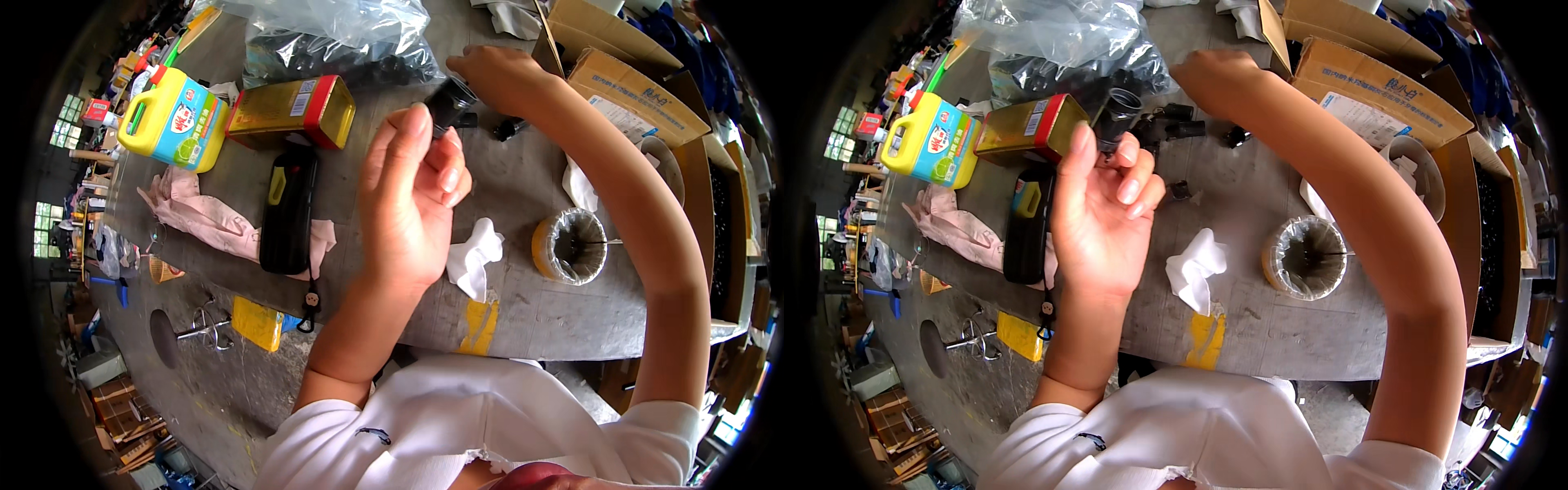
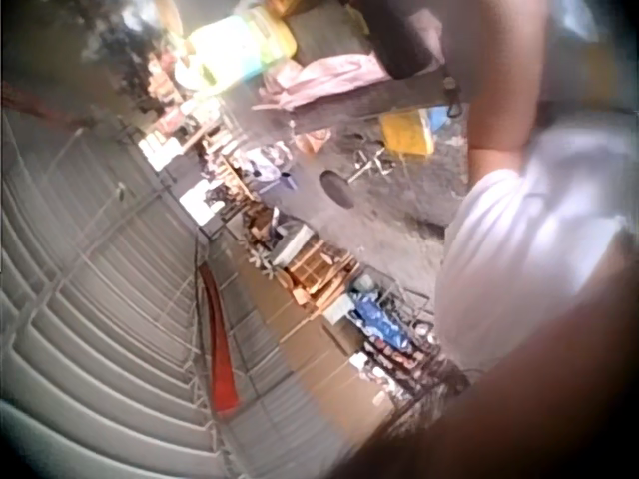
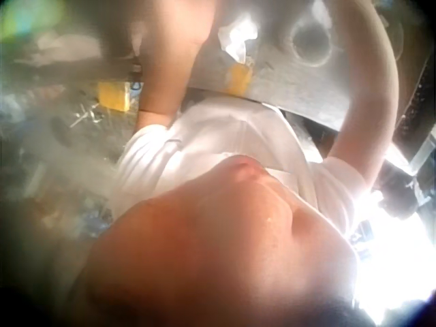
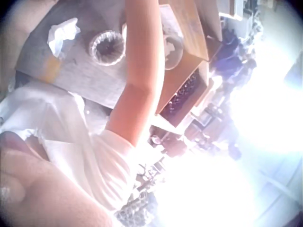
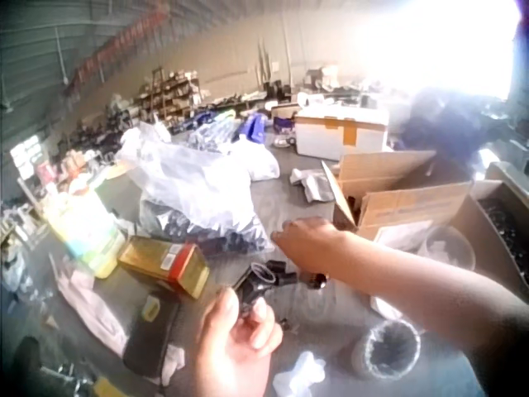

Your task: The person cleans small black mechanical parts by hand using a cotton swab and a white tissue. They pick up a part, wipe the interior and exterior surfaces, and place the cleaned item into a cardboard box. The process is repeated for multiple units.

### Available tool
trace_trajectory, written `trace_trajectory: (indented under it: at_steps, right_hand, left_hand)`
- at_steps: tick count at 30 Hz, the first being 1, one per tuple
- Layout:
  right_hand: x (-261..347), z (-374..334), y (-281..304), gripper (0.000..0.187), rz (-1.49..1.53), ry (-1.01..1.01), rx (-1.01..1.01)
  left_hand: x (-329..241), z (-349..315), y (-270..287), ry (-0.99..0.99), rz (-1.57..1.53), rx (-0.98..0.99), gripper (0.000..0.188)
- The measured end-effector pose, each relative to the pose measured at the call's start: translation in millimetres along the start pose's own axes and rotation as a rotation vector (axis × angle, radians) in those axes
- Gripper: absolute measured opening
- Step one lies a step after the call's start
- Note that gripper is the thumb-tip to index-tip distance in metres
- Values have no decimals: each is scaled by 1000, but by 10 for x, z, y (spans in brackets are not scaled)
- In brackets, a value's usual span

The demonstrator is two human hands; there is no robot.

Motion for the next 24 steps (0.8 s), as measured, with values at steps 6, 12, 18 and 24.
trace_trajectory:
  at_steps: [6, 12, 18, 24]
  right_hand:
    - [-71, 149, -181, 20, 19, 78, 7]
    - [7, -389, 463, 21, 637, 22, -317]
    - [-71, -1521, 715, 31, 1561, -114, -450]
    - [-241, -2023, 521, 34, 1722, -112, -582]
  left_hand:
    - [-9, -19, 10, 50, -23, 11, 28]
    - [-51, -51, 11, 0, 67, 5, 22]
    - [69, -170, -153, 6, 242, 135, 23]
    - [320, -238, -218, 34, 431, 321, 27]
Point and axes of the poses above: each hand's wrist, its own z-axis towards the middle knuckle, its own y-axis out of the back of the hand, x = y × z, the point moved 4 cm from there along z, towards the middle knuckle, and after that the axes turned 8 degrees about -x, right-handed, at the moved point
